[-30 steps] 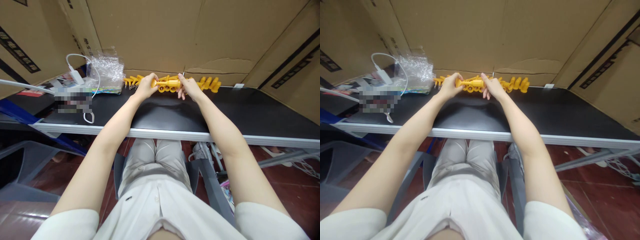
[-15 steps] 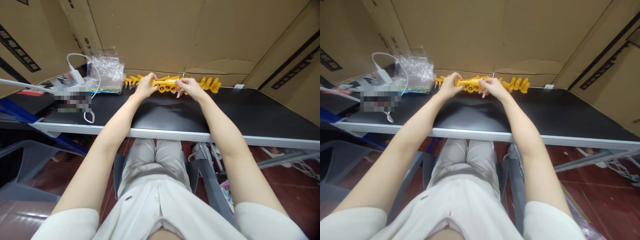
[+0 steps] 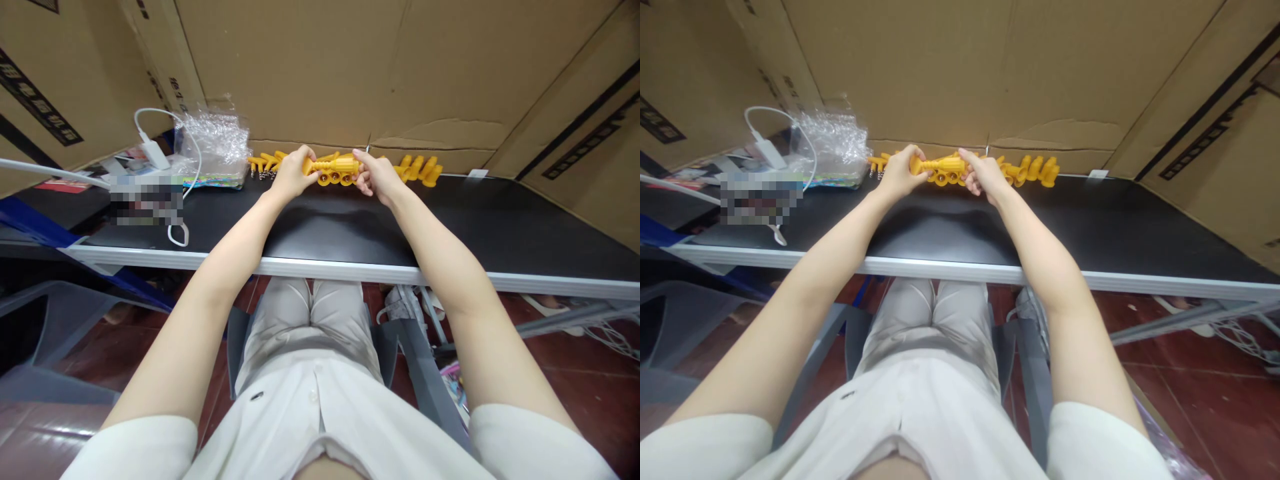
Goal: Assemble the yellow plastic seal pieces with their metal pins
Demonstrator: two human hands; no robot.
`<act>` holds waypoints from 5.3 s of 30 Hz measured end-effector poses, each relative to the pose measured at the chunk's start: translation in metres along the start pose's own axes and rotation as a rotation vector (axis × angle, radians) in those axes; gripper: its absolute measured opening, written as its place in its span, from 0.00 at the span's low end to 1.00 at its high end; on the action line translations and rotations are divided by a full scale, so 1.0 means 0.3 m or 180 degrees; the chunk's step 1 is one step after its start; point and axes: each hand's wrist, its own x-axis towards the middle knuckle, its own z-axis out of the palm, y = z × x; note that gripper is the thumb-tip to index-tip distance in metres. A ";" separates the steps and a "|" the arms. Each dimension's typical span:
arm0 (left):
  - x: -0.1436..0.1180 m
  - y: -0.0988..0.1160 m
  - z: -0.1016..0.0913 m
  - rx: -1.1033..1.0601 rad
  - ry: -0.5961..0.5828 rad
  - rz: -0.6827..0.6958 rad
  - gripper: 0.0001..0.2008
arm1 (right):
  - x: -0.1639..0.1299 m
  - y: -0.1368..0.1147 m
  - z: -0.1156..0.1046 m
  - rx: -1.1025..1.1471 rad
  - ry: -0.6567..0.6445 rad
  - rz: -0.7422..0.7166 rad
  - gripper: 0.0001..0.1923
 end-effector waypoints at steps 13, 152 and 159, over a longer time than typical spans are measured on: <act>0.001 -0.004 0.012 0.0216 0.0203 0.0119 0.12 | -0.015 -0.038 0.020 0.0173 -0.0316 0.0641 0.33; 0.095 -0.188 -0.031 0.1869 -0.1844 -0.1396 0.39 | 0.069 0.283 -0.496 -0.3426 0.1245 0.1506 0.40; 0.111 -0.168 0.007 0.1818 -0.1177 -0.1568 0.28 | 0.033 0.254 -0.474 -0.2990 0.1901 0.1049 0.30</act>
